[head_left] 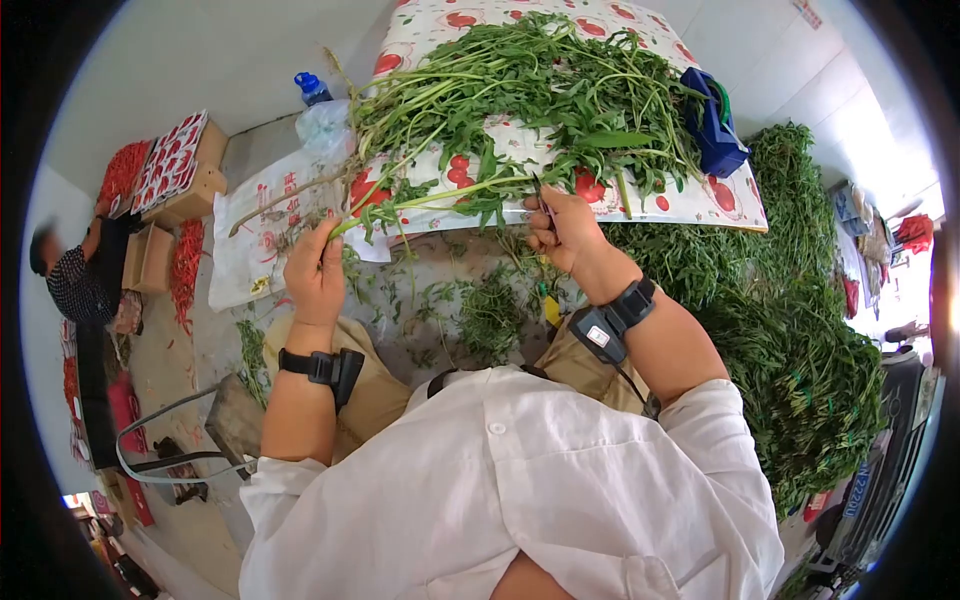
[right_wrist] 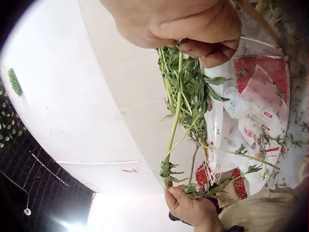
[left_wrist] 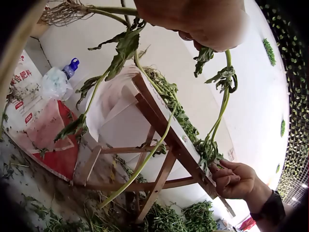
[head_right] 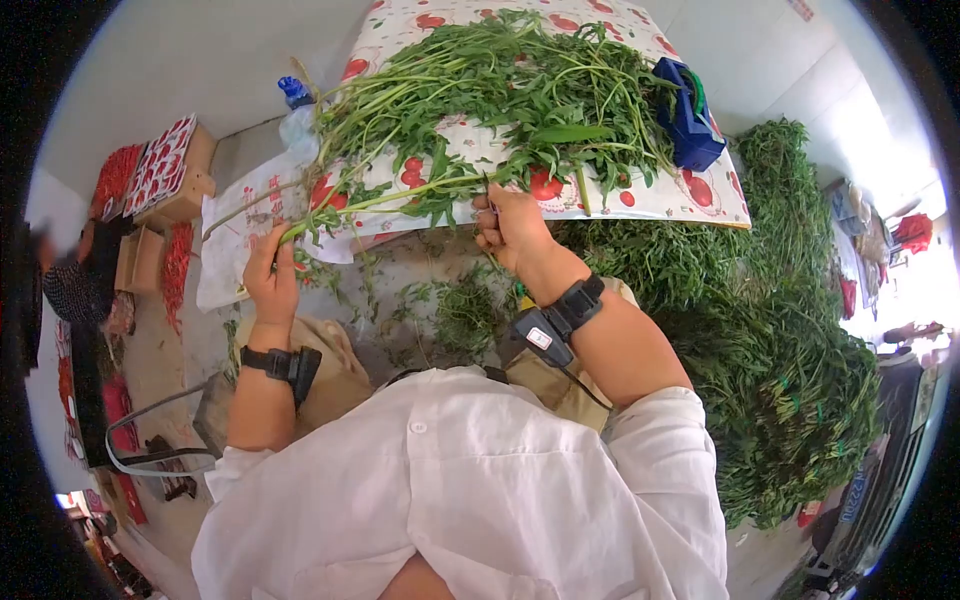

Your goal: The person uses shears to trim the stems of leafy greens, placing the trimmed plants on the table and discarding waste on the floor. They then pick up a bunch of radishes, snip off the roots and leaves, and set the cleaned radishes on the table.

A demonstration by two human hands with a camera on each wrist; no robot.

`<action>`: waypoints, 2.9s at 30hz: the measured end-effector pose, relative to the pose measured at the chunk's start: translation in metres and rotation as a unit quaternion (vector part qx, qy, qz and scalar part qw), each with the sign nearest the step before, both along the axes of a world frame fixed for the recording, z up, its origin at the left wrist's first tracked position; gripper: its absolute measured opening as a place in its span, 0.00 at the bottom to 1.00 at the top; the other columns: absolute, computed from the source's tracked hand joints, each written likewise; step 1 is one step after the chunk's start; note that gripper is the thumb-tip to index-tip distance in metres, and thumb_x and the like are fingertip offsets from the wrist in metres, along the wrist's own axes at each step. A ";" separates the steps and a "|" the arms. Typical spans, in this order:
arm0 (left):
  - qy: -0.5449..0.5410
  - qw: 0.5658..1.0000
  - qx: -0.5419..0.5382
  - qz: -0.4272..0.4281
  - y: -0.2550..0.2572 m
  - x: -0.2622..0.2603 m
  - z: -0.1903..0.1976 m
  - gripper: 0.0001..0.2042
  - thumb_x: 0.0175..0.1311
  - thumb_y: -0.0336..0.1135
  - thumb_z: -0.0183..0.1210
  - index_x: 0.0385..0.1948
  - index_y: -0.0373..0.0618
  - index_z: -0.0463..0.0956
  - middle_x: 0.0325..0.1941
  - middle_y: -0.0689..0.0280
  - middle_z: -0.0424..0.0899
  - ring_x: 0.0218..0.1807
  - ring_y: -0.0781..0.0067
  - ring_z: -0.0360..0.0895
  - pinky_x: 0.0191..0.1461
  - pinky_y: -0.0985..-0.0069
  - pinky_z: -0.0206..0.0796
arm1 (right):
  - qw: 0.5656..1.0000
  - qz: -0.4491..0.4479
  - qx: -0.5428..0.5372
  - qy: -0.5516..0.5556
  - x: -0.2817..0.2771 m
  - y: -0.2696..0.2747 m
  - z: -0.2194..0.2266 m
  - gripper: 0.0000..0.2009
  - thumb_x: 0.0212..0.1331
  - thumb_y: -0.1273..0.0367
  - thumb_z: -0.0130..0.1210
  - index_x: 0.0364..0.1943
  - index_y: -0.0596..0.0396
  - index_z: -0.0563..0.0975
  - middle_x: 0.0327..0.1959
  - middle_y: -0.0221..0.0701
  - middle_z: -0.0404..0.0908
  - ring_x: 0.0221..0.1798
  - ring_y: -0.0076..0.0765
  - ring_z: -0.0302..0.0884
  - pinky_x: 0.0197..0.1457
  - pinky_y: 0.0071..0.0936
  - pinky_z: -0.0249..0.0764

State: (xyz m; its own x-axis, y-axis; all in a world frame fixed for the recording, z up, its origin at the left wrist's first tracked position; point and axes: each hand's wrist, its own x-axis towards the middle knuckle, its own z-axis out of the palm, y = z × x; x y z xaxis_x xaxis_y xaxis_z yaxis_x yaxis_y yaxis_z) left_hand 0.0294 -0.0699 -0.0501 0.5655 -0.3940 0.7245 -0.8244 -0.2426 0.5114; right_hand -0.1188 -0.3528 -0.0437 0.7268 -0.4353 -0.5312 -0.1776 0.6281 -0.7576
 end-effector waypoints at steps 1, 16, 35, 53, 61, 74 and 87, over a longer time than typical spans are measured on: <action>-0.010 1.000 -0.013 -0.002 -0.001 0.000 0.001 0.09 0.60 0.33 0.53 0.39 0.42 0.75 0.28 0.61 0.77 0.28 0.70 0.74 0.33 0.78 0.64 | 1.000 -0.001 -0.004 -0.001 -0.001 0.001 -0.001 0.15 0.63 0.59 0.41 0.34 0.59 0.68 0.14 0.24 0.60 0.13 0.23 0.50 0.23 0.26 0.59; 0.070 0.997 -0.008 -0.008 -0.013 0.005 -0.014 0.12 0.62 0.38 0.50 0.39 0.39 0.74 0.33 0.58 0.78 0.33 0.64 0.74 0.39 0.74 0.65 | 0.988 0.050 -0.007 -0.143 -0.014 0.065 0.019 0.18 0.64 0.60 0.39 0.40 0.63 0.70 0.14 0.26 0.65 0.12 0.23 0.53 0.27 0.26 0.62; 0.049 0.997 0.002 -0.065 -0.022 0.000 -0.012 0.11 0.62 0.35 0.50 0.40 0.38 0.74 0.35 0.57 0.78 0.36 0.63 0.74 0.42 0.75 0.65 | 0.985 0.143 0.051 -0.076 0.031 0.083 0.017 0.18 0.63 0.58 0.39 0.37 0.62 0.71 0.13 0.25 0.65 0.11 0.23 0.52 0.24 0.26 0.60; 0.074 0.990 0.073 -0.095 -0.048 -0.007 -0.016 0.10 0.59 0.33 0.51 0.39 0.40 0.75 0.28 0.57 0.76 0.31 0.56 0.73 0.35 0.68 0.65 | 0.995 0.065 0.018 -0.079 0.036 0.061 0.002 0.14 0.63 0.61 0.43 0.31 0.59 0.70 0.13 0.21 0.58 0.12 0.21 0.49 0.22 0.24 0.56; 0.070 0.990 0.082 -0.091 -0.094 -0.023 -0.011 0.10 0.58 0.34 0.52 0.39 0.42 0.75 0.27 0.56 0.76 0.30 0.54 0.73 0.33 0.64 0.65 | 0.994 -0.018 -0.054 -0.094 0.026 0.031 0.009 0.13 0.63 0.63 0.43 0.31 0.60 0.70 0.12 0.23 0.59 0.13 0.22 0.52 0.22 0.25 0.58; 0.077 0.983 0.134 -0.098 -0.132 -0.032 -0.001 0.10 0.56 0.30 0.50 0.36 0.37 0.75 0.30 0.54 0.74 0.33 0.52 0.73 0.37 0.63 0.65 | 0.983 -0.087 -0.050 -0.152 -0.004 0.016 0.008 0.12 0.60 0.63 0.48 0.34 0.61 0.69 0.15 0.24 0.63 0.15 0.22 0.56 0.23 0.25 0.61; 0.114 0.981 0.091 -0.124 -0.118 -0.042 0.002 0.16 0.58 0.39 0.51 0.45 0.39 0.73 0.38 0.53 0.75 0.40 0.55 0.73 0.44 0.67 0.65 | 0.964 -0.149 -0.171 -0.138 0.035 0.027 0.010 0.07 0.49 0.75 0.56 0.31 0.61 0.72 0.26 0.30 0.73 0.26 0.25 0.68 0.28 0.25 0.64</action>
